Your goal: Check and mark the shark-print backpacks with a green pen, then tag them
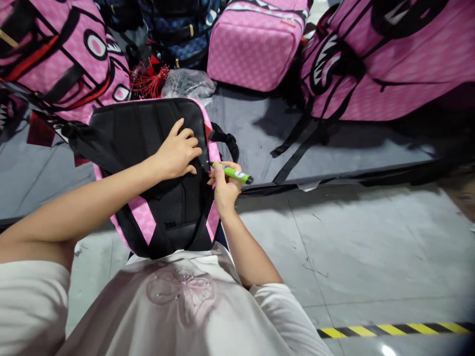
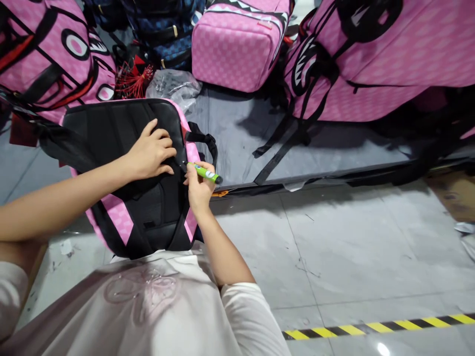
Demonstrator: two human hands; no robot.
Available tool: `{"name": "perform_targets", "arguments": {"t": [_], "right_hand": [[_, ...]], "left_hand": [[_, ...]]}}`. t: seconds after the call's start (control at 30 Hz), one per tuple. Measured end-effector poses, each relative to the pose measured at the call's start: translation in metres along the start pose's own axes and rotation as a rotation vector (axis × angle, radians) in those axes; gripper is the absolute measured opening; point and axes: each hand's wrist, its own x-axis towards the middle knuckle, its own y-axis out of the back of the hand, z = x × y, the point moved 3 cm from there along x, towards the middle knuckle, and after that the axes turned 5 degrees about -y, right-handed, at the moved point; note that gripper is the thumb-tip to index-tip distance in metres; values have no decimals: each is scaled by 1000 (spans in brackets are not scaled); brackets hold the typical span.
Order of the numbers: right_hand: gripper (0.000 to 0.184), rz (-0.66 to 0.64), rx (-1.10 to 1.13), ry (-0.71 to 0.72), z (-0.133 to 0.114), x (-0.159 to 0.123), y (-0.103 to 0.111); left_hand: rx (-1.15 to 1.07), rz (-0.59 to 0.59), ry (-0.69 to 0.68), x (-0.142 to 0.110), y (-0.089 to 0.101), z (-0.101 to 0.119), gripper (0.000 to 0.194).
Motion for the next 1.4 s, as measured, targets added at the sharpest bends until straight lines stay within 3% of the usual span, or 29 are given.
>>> {"name": "perform_targets", "arguments": {"t": [0.17,0.33,0.43,0.67,0.93,1.07,1.2,1.4], "right_hand": [[39,73,-234,131,5,2,2],[40,105,-349,189,7,-10,11],[37,91,-345,189,9,-16,12],[31,61,-422,332,5,-21,8],[26,69,-496,468,-7,-27,4],[23,8,-507,464,-12,-26,3],[23,-45,-539,416,-16,-22,1],[23,-38,-549,457,-19,-21,1]], "left_hand": [[11,143,-10,-17,-3,26,17],[99,276,9,-32,0,51,21],[60,305,-4,-35,-2,49,18],[-20,294,-81,-38,-11,38,9],[84,450,-109,-45,-20,41,14],[102,451,-104,-47,-22,42,18],[54,376,-81,-47,-25,41,21],[-24,308,-59,-47,-27,40,24]]}}
